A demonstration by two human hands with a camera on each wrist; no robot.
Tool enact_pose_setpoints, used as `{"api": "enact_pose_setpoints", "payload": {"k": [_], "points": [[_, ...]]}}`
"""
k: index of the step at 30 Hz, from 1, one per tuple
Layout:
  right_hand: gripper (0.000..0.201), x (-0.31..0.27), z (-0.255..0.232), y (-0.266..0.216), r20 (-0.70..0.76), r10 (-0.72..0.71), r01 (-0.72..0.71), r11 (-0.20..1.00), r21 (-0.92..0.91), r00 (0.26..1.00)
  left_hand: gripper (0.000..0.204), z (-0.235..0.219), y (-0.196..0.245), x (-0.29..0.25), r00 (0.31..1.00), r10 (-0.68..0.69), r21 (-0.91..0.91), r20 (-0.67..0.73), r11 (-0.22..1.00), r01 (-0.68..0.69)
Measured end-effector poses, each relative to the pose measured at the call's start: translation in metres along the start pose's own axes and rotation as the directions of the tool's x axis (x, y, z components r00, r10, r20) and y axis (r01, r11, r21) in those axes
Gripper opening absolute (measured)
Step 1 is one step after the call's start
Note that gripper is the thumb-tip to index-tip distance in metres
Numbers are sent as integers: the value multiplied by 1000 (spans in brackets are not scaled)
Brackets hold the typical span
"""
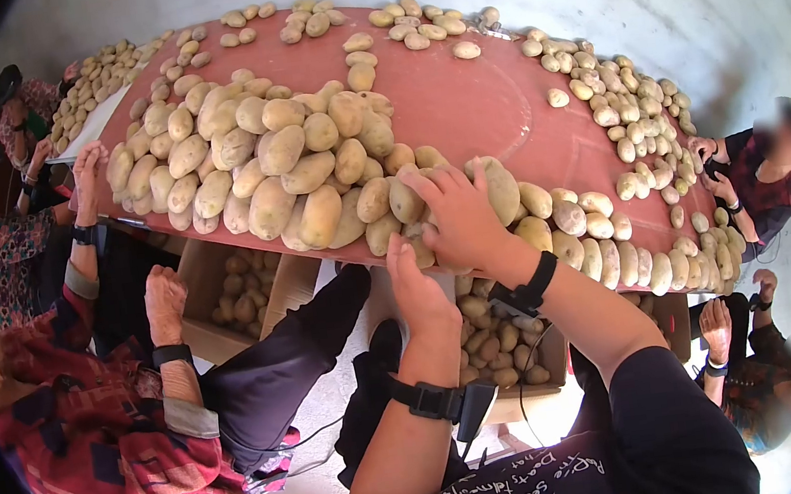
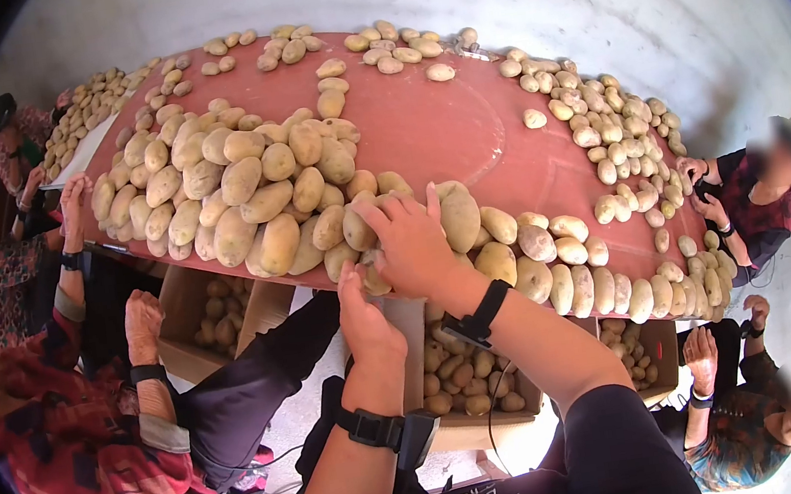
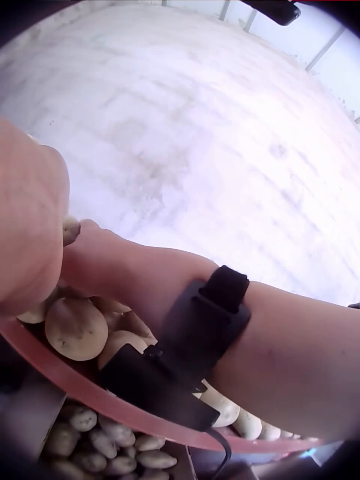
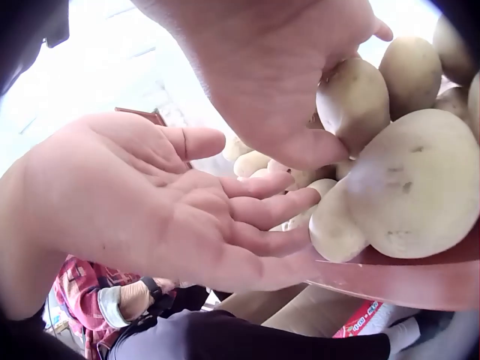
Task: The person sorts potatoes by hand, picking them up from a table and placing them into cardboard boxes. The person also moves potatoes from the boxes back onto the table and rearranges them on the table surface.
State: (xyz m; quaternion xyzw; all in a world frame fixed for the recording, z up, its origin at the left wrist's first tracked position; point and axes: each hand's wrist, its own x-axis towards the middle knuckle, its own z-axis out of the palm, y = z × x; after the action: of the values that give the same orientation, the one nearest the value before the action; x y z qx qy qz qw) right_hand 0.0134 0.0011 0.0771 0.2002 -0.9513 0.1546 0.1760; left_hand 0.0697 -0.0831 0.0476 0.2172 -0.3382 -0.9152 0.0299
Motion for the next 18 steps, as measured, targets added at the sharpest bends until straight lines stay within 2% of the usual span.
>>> {"api": "enact_pose_setpoints", "payload": {"k": [6, 9, 12, 15, 18], "points": [[50, 0, 1, 5, 144, -59, 66, 997, -43, 988, 55, -1, 1, 1, 996, -12, -39, 87, 999, 16], [50, -2, 4, 7, 109, -70, 77, 996, -54, 992, 55, 2, 1, -1, 1000, -6, -26, 30, 1000, 7], [49, -9, 7, 12, -28, -96, 95, 995, -18, 995, 53, 2, 1, -2, 998, 11, -28, 54, 1000, -9], [49, -16, -6, 16, 65, -74, 79, 994, -74, 995, 51, 1, -2, 0, 1000, 14, -11, 6, 1000, -14], [48, -15, -8, 15, 34, -31, 33, 998, -61, 999, 50, 0, -5, 1, 998, 30, -39, 52, 999, -28]]}}
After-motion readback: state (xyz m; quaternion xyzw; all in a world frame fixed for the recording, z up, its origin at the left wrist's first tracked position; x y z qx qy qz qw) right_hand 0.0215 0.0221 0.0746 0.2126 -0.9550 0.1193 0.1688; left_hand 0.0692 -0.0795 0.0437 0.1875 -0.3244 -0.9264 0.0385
